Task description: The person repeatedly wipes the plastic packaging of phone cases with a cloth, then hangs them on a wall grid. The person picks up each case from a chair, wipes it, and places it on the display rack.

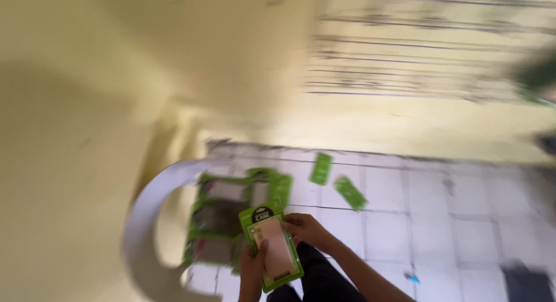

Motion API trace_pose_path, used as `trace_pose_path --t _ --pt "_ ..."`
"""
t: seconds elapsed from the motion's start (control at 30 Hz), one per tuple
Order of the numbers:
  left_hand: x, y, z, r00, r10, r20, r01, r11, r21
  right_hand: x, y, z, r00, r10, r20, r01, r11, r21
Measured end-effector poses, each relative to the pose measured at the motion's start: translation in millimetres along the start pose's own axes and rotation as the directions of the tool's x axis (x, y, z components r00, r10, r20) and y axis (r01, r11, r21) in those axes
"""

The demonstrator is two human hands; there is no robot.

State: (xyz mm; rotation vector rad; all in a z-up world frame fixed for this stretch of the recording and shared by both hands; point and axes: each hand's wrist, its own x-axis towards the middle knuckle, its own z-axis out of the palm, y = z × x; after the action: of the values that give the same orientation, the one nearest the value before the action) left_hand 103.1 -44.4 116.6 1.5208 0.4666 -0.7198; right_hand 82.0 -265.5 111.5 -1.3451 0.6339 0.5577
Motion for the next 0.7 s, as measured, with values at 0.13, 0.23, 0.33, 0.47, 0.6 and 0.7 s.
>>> trace_pose_path --t 0.13,0.23,0.33,0.47,0.6,0.7 --pt "8.9 -5.0 93.1 0.939 0.088 0.333 -0.161 0.967 0.199 -83.0 30.1 -68.2 0.891 -0.285 -0.355 0.305 0.952 0.001" --pt "-1.2 -16.1 163.7 0.876 0.104 0.47 -0.297 0.885 0.359 -135.3 70.8 -116.7 0.796 -0.229 -0.561 0.327 0.941 0.081" --pt "-36.0 -23.9 232.8 0.77 0.154 0.619 -0.444 0.826 0.347 -185.4 105.9 -165.6 0.68 -0.208 -0.703 0.387 0.916 0.104" --pt "-78.9 -36.2 311.2 0.68 0.114 0.724 -0.544 0.741 0.394 -236.5 141.8 -222.3 0.569 -0.183 -0.802 0.423 0.901 0.095" --pt "-132.8 -43.5 396.8 0.633 0.224 0.741 -0.661 0.655 0.366 -301.8 139.3 -276.1 0.482 -0.226 -0.847 0.42 0.908 -0.003" --pt "-177.2 -37.8 441.7 0.612 0.267 0.744 -0.687 0.646 0.333 -348.0 115.4 -311.2 0.354 -0.343 -0.87 0.352 0.911 -0.216"
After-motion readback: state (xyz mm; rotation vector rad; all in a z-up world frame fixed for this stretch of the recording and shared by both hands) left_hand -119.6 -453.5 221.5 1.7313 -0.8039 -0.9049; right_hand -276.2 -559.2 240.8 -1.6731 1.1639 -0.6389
